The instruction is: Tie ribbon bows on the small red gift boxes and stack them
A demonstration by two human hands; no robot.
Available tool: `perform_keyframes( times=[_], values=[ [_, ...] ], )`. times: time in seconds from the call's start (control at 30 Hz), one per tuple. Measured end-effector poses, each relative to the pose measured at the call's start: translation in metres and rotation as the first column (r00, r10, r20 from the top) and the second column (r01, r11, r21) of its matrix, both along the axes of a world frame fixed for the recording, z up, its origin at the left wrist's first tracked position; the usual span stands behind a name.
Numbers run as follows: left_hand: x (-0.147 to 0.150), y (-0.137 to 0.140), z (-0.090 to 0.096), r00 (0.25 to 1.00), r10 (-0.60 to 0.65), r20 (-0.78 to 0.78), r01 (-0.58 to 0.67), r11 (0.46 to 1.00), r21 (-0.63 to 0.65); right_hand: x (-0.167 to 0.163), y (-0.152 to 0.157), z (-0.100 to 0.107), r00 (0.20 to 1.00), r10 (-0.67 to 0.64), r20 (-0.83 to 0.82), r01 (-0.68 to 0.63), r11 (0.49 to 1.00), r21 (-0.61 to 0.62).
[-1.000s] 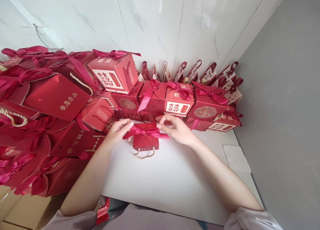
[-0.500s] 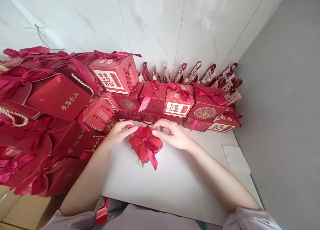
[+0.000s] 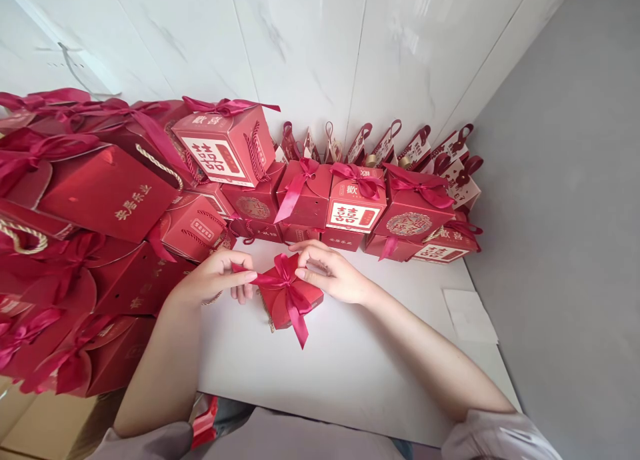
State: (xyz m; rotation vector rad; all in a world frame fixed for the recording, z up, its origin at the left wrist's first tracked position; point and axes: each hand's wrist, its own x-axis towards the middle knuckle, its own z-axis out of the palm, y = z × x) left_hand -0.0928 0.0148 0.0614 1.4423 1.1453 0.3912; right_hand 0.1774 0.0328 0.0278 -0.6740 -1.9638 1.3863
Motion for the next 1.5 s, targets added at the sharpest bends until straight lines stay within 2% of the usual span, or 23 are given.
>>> perform_keyframes(
  times=[0.17,0.3,0.4,0.5,0.63,0.8,0.97,1.13,1.2,1.3,1.4,1.5],
  values=[
    [0.002,0.002,-0.005,0.999,-0.023,0.041,0.024,0.999,-0.031,-0.001,-0.001,-0.004,0.999,-0.052,-0.008,0.052,0.996,0.075],
    [0.008,0.004,-0.011,0.995,0.041,0.086,-0.041,0.999,-0.001,-0.001,0.001,-0.008,0.991,-0.128,0.033,0.121,0.976,0.179],
    [0.015,0.005,-0.014,0.989,0.112,0.101,-0.112,0.994,-0.009,0.001,0.004,-0.008,0.987,-0.137,0.085,0.109,0.955,0.275],
    [0.019,0.007,-0.017,0.98,0.152,0.132,-0.152,0.988,-0.005,0.004,0.007,-0.007,0.985,-0.085,0.148,0.034,0.948,0.317],
    [0.018,0.01,-0.02,0.977,0.159,0.141,-0.161,0.987,0.004,0.01,0.011,-0.006,0.968,-0.01,0.253,-0.07,0.95,0.304],
    [0.012,0.011,-0.021,0.99,0.125,0.071,-0.125,0.992,0.006,0.019,0.017,-0.006,0.965,0.062,0.254,-0.127,0.96,0.25],
    [0.012,0.011,-0.021,0.995,0.091,0.043,-0.091,0.996,-0.014,0.028,0.021,-0.005,0.969,0.102,0.226,-0.143,0.975,0.171],
    [0.012,0.012,-0.023,0.995,0.094,0.022,-0.093,0.995,-0.019,0.03,0.022,-0.007,0.97,0.067,0.232,-0.094,0.99,0.108],
    [0.01,0.012,-0.023,0.998,0.064,0.001,-0.064,0.998,-0.021,0.031,0.023,-0.008,0.969,0.059,0.241,-0.084,0.992,0.096],
    [0.007,0.012,-0.022,0.997,-0.065,-0.052,0.063,0.997,-0.032,0.03,0.024,-0.009,0.968,0.045,0.248,-0.072,0.992,0.1],
    [0.006,0.013,-0.022,0.975,-0.209,-0.077,0.206,0.977,-0.045,0.029,0.025,-0.008,0.972,0.028,0.234,-0.057,0.991,0.118],
    [0.006,0.014,-0.023,0.953,-0.282,-0.115,0.282,0.959,-0.013,0.026,0.026,-0.006,0.982,-0.035,0.186,0.011,0.992,0.129]
  ],
)
